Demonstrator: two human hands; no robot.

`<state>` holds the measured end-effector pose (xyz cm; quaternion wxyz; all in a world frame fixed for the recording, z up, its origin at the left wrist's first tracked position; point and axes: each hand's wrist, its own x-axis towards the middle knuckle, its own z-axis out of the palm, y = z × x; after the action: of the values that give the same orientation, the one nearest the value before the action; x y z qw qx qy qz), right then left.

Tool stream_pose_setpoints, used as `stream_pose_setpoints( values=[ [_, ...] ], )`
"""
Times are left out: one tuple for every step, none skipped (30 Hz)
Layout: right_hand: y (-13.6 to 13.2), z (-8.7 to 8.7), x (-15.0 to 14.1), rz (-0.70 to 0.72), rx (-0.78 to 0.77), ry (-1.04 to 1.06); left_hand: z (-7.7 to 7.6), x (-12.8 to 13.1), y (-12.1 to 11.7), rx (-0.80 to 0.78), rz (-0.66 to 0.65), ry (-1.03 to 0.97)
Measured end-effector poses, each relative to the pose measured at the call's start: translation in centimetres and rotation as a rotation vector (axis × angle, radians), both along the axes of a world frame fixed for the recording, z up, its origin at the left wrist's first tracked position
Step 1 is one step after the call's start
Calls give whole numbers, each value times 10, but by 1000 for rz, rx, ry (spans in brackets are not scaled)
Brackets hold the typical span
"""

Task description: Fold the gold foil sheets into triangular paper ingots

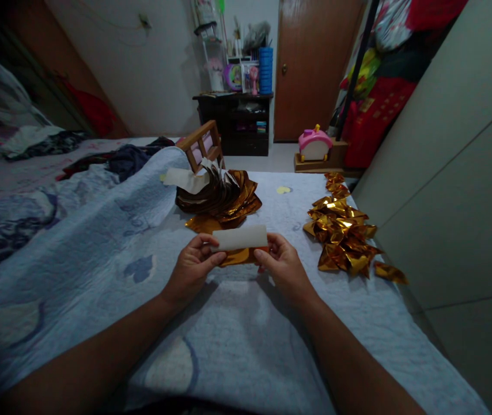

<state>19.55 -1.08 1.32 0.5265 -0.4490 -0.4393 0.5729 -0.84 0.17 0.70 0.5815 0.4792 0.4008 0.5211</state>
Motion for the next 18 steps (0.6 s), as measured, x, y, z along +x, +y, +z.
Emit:
stream_pose_setpoints(
  values=[
    [-1,1,1,28,-9,-38,0,0,0,-5,-3,-19],
    [-2,1,2,51,-11,-72,0,0,0,-11,-8,-33],
    [-3,1,3,64,-5,-99,1,0,0,-18,-14,-43],
    [-4,1,3,65,8,-121,1,1,0,-29,-27,-49],
    [-4,1,3,60,24,-143,2,1,1,-42,-42,-53],
    [-5,2,3,51,39,-166,2,1,1,-56,-57,-55],
    [-6,2,2,39,53,-191,3,1,1,-72,-69,-57],
    [-6,3,2,26,64,-216,3,2,1,-87,-77,-60],
    [-7,4,1,15,73,-240,4,2,1,-104,-81,-66],
    [-8,5,1,7,81,-262,4,2,1,-124,-83,-75],
    [-8,7,0,1,86,-279,4,3,1,-144,-84,-82],
    [-8,7,0,-4,86,-291,4,3,1,-162,-86,-86],
    [-9,8,0,-6,83,-301,3,3,2,-175,-88,-88],
    [-9,9,0,-7,79,-308,3,3,2,-182,-88,-86],
    [-9,9,0,-6,74,-313,2,3,2,-183,-87,-82],
    [-9,8,1,-5,71,-317,2,3,2,-182,-85,-77],
    [-9,8,1,-4,68,-321,1,3,2,-181,-85,-72],
    [-8,8,1,-2,67,-325,0,2,3,-180,-84,-67]
  ],
)
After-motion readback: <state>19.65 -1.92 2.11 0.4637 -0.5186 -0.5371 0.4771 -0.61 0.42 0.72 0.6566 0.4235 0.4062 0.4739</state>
